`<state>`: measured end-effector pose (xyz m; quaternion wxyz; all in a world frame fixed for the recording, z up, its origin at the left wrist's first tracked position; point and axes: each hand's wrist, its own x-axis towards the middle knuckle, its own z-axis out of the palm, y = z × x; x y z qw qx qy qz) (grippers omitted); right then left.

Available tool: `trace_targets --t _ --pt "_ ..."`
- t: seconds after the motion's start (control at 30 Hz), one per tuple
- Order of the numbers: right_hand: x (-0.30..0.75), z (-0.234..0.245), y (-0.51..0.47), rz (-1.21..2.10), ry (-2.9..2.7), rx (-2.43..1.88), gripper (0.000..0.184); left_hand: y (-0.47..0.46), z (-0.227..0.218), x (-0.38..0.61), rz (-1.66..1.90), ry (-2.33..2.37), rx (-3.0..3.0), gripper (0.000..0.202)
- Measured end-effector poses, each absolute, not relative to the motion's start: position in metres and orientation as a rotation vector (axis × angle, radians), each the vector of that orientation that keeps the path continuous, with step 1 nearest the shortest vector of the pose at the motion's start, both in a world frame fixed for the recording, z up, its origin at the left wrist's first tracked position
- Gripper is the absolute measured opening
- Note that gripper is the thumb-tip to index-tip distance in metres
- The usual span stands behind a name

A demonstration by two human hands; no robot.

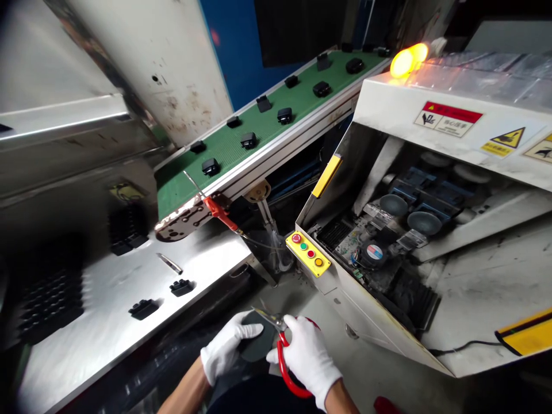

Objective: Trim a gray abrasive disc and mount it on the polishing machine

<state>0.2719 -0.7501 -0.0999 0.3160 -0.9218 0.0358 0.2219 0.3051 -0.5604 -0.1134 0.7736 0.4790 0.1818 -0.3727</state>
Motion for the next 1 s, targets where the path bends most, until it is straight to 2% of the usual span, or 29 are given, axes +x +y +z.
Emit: trace_targets --t 0.17,0.33,0.53,0.67,0.73,0.83,0.87,0.97,1.0 --pt "0.273 -0.100 -0.754 0.499 0.058 -2.469 0.039 -0.555 -0.113 0.309 -0.876 0.288 1.043 0.028" --pt "0.271 -0.103 -0.757 0.570 0.096 -2.375 0.036 -0.544 -0.117 0.316 -0.920 0.227 1.110 0.029" --pt "0.264 -0.102 -0.750 0.492 0.262 -2.265 0.033 -0.540 -0.116 0.292 -0.696 0.300 0.628 0.043" --pt "0.265 -0.097 -0.740 0.547 0.288 -2.184 0.028 -0.566 -0.109 0.278 -0.558 0.529 0.744 0.033" --pt "0.266 -0.096 -0.738 0.540 0.271 -2.226 0.036 -0.577 -0.107 0.279 -0.528 0.687 0.844 0.031" --pt "0.269 -0.100 -0.738 0.454 0.231 -2.363 0.063 -0.581 -0.105 0.285 -0.558 0.697 0.893 0.038" --pt "0.269 -0.102 -0.739 0.439 0.217 -2.382 0.063 -0.581 -0.104 0.286 -0.567 0.672 0.895 0.039" --pt "0.271 -0.105 -0.742 0.490 0.202 -2.307 0.041 -0.579 -0.100 0.287 -0.583 0.645 0.924 0.040" --pt "0.271 -0.105 -0.744 0.504 0.199 -2.289 0.038 -0.578 -0.099 0.287 -0.591 0.648 0.937 0.039"
